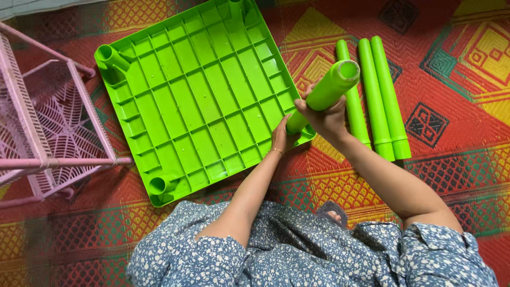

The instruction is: The person sits on the floor with a green plastic table upside down and pulls the plastic legs off the table one at a time, setting the detached legs on the mat beside them. They then pick the legs back up and push them back onto the table's leg sockets, reattaching them by hand.

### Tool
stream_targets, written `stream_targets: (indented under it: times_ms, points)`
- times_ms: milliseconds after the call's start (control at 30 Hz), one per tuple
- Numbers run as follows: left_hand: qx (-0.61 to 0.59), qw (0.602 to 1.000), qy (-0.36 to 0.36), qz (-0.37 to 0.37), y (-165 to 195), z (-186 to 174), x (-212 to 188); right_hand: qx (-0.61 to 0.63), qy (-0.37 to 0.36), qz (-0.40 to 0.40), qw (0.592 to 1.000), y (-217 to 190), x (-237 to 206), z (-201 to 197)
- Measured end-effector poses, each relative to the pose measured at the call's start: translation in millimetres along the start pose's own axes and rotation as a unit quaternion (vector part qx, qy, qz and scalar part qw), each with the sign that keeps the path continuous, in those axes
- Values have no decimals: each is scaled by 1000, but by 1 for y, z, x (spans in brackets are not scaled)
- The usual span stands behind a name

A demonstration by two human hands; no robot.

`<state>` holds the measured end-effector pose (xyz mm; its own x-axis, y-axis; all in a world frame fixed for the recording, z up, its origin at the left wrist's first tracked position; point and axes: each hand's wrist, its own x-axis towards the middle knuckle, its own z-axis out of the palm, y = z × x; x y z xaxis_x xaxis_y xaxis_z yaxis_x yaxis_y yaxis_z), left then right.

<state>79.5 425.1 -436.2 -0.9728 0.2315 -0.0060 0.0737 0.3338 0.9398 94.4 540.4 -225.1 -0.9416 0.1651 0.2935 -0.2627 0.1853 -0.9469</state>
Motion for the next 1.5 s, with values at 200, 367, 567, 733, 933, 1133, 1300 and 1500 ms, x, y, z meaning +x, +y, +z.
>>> stream_targets:
  times_ms: [200, 367, 567, 733, 933, 1133, 1300, 1500]
  points:
    - [2, 999, 5, -34, 12, 0, -4, 161, -347, 43, 923, 1, 65, -41]
    - [7, 999, 3, -37, 11, 1, -1, 202, -533, 69, 819, 5, 100, -63]
    - [43, 993, 59, 88, 10, 10, -2, 25, -265, -9, 964, 16, 45, -52]
    - [-33, 998, 56, 9, 18, 11, -7, 39, -17, 146, 988, 56, -19, -8]
    - [35, 997, 55, 52, 8, 9, 0, 17, -24, 50, 998, 100, -30, -2]
    - [22, 998, 41, 32, -3, 28, 0, 19, -301, 70, 951, 85, 24, -57]
    - [7, 1000, 23, 16, 6, 51, -18, 32, -543, 24, 839, 69, 50, -88]
    - [31, 997, -22, 62, 17, 57, -21, -9, -499, 80, 863, 51, 37, -110]
